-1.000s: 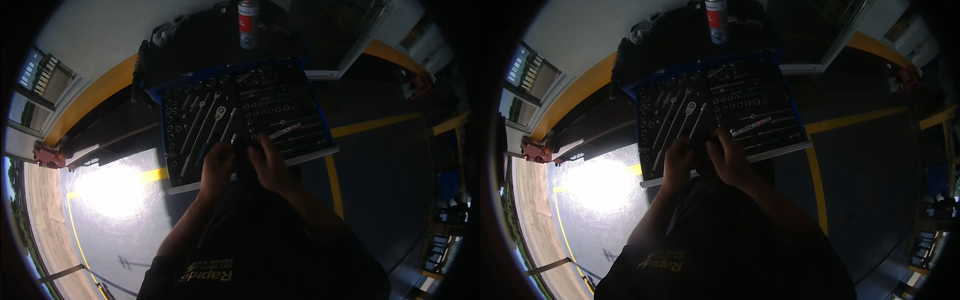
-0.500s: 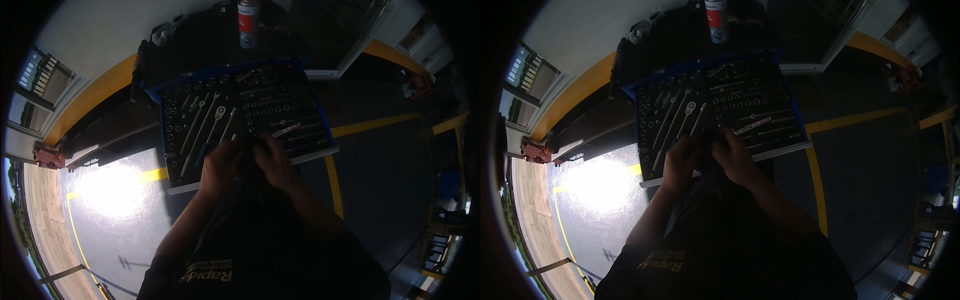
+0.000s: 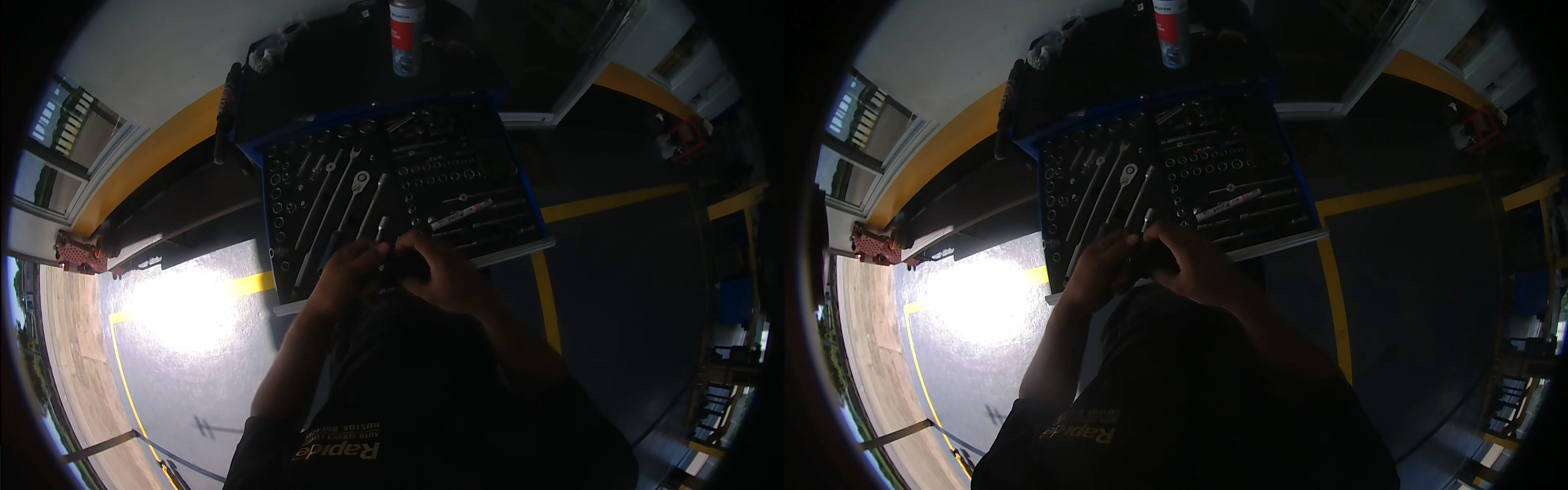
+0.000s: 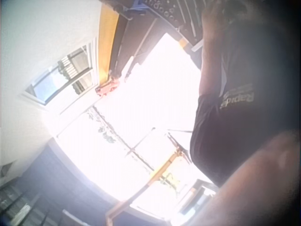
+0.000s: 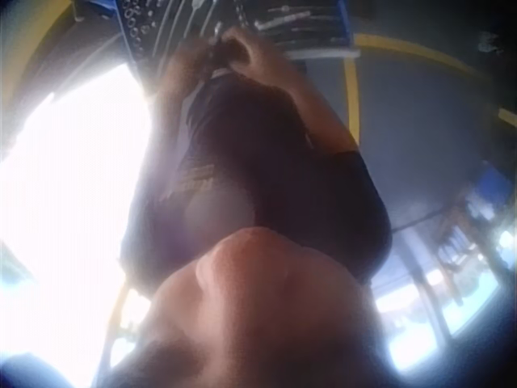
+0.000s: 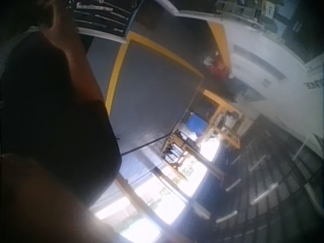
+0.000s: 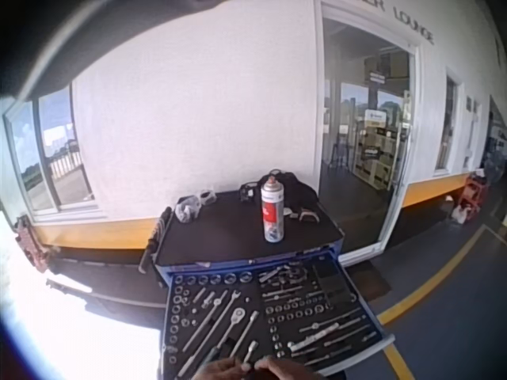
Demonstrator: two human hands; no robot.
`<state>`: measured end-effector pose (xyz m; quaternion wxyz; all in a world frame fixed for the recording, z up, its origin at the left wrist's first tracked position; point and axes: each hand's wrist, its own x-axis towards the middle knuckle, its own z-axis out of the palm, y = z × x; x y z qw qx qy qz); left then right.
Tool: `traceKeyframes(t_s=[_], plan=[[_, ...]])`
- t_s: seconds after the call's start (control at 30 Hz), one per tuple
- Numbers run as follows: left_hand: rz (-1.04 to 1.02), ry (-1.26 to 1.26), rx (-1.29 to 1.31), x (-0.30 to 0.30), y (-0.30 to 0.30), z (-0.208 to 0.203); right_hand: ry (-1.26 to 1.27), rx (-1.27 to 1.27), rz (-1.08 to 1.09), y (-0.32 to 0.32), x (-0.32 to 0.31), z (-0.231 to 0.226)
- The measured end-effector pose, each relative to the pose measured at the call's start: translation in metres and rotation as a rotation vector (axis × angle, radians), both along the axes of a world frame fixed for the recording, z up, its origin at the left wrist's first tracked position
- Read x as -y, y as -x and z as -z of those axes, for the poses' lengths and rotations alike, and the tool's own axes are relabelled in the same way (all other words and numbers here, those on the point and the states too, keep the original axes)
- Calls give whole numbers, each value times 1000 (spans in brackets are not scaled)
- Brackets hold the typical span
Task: The person opens a tool drawer and repeatedly picks up, inspects, and places back various sockets and wrenches. The person wipes a socket with a cloth and continues handling tools without completing a repair.
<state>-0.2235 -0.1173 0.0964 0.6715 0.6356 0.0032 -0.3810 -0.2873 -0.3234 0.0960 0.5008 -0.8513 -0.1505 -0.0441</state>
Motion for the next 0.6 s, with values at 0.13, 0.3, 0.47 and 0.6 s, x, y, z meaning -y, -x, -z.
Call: traceKeyframes(t_s=[0.13,0.3,0.47,0.6], plan=[[-69,27,41,6,5,-1,-71,-36,-10,0,1,-12],[-75,32,91,9,6,4,-190,-52,25,-5,-1,-2],[-54,46,40,7,7,1,-209,-1,3,-6,2,2],[-2,156,-172,-1,3,-12,-178,43,-72,-4,5,-4]])
